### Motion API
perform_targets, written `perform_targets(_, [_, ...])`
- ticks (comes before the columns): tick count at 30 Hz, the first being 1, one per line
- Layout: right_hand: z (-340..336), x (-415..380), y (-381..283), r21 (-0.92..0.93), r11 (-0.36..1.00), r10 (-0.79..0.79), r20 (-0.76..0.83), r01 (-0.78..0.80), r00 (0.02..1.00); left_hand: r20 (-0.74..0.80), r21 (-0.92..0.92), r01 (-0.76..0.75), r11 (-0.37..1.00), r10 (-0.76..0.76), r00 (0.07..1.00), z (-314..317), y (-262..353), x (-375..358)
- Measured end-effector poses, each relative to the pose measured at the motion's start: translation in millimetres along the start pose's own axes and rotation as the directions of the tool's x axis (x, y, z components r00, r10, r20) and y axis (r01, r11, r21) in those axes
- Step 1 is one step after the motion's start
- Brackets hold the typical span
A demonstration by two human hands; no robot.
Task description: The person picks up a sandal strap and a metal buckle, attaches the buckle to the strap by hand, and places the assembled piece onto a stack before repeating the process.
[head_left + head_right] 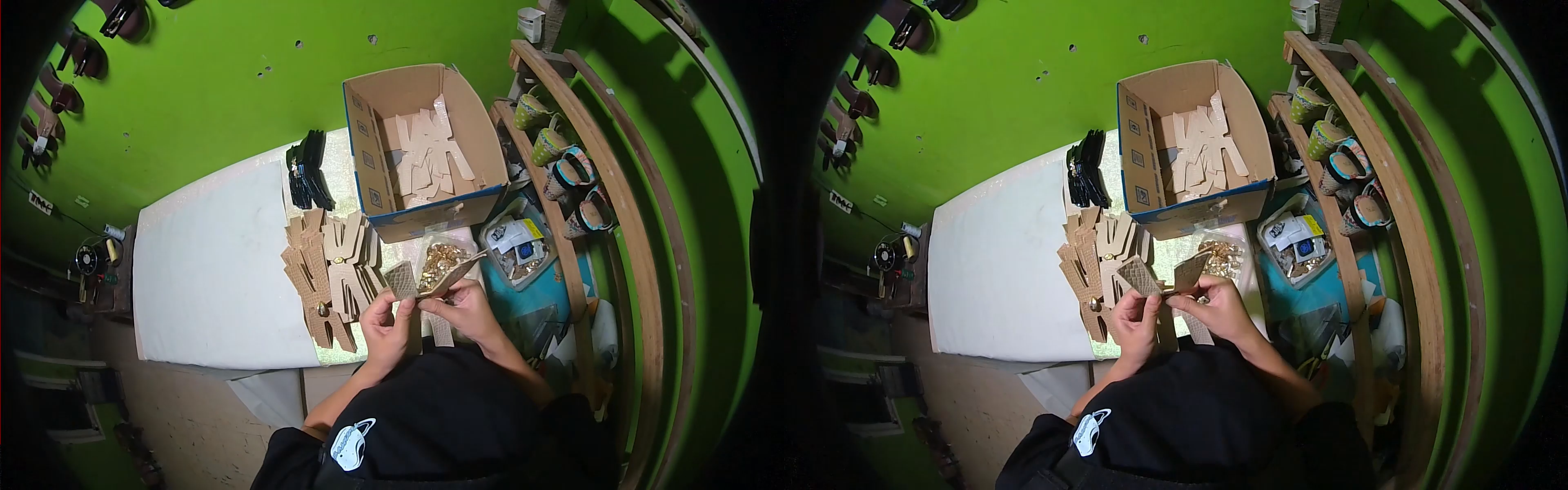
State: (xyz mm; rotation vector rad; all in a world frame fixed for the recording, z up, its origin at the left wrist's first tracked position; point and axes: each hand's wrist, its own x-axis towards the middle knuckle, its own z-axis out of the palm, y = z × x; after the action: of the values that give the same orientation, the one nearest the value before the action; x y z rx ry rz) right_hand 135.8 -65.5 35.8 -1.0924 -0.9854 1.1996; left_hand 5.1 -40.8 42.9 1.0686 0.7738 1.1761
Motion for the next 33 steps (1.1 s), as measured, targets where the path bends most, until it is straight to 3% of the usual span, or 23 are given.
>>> perform_targets(2, [-0.2, -0.5, -1.8, 0.004, 1.000, -0.026, -0.024, 0.026, 0.999, -0.011, 0.046, -0.031, 0.998, 0.032, 0.999, -0.4, 0.3, 2.8])
perform_targets(4, [-4.4, -0.7, -3.2, -0.190, 0.981, -0.037, 0.069, 0.050, 0.997, 0.162, 0.323, -0.413, 0.851, 0.381, 0.910, -7.5, -2.2, 8.6])
perform_targets(7, [-4.0, -1.2, 5.3, -0.031, 0.999, -0.035, 0.080, 0.038, 0.996, 0.265, 0.335, -0.499, 0.800, 0.428, 0.864, -14.4, 3.6, 14.7])
perform_targets(9, [-3.8, 0.0, 3.1, -0.105, 0.993, -0.040, 0.083, 0.049, 0.996, 0.274, 0.305, -0.488, 0.818, 0.415, 0.867, -20.2, 0.1, 19.7])
perform_targets(11, [-5.7, 2.5, -3.8, -0.178, 0.938, -0.287, 0.089, 0.299, 0.954, 0.439, 0.206, -0.545, 0.812, 0.421, 0.794, -25.6, -0.5, 23.7])
perform_targets(13, [-9.5, 5.3, -7.7, -0.427, 0.758, -0.492, 0.120, 0.493, 0.862, 0.470, 0.216, -0.582, 0.784, 0.438, 0.766, -25.3, 7.8, 25.9])
perform_targets(15, [-12.5, 12.2, -16.5, -0.524, 0.567, -0.652, 0.186, 0.635, 0.735, 0.536, 0.345, -0.695, 0.631, 0.475, 0.698, -28.1, 13.1, 27.0])
perform_targets(21, [-10.8, 15.7, -27.4, -0.586, 0.349, -0.734, 0.314, 0.731, 0.603, 0.512, 0.479, -0.752, 0.454, 0.551, 0.659, -25.9, 30.8, 29.6])
perform_targets(23, [-10.9, 14.6, -29.5, -0.596, 0.331, -0.732, 0.328, 0.732, 0.597, 0.582, 0.499, -0.802, 0.327, 0.559, 0.590, -29.1, 32.5, 31.7])
perform_targets(27, [-11.8, 13.4, -32.1, -0.646, 0.258, -0.740, 0.346, 0.718, 0.577, 0.592, 0.516, -0.793, 0.324, 0.534, 0.604, -22.9, 38.7, 28.8])
perform_targets(33, [-7.7, 5.4, -30.3, -0.600, 0.329, -0.739, 0.316, 0.729, 0.594, 0.555, 0.491, -0.803, 0.336, 0.590, 0.586, -19.8, 36.1, 20.0])
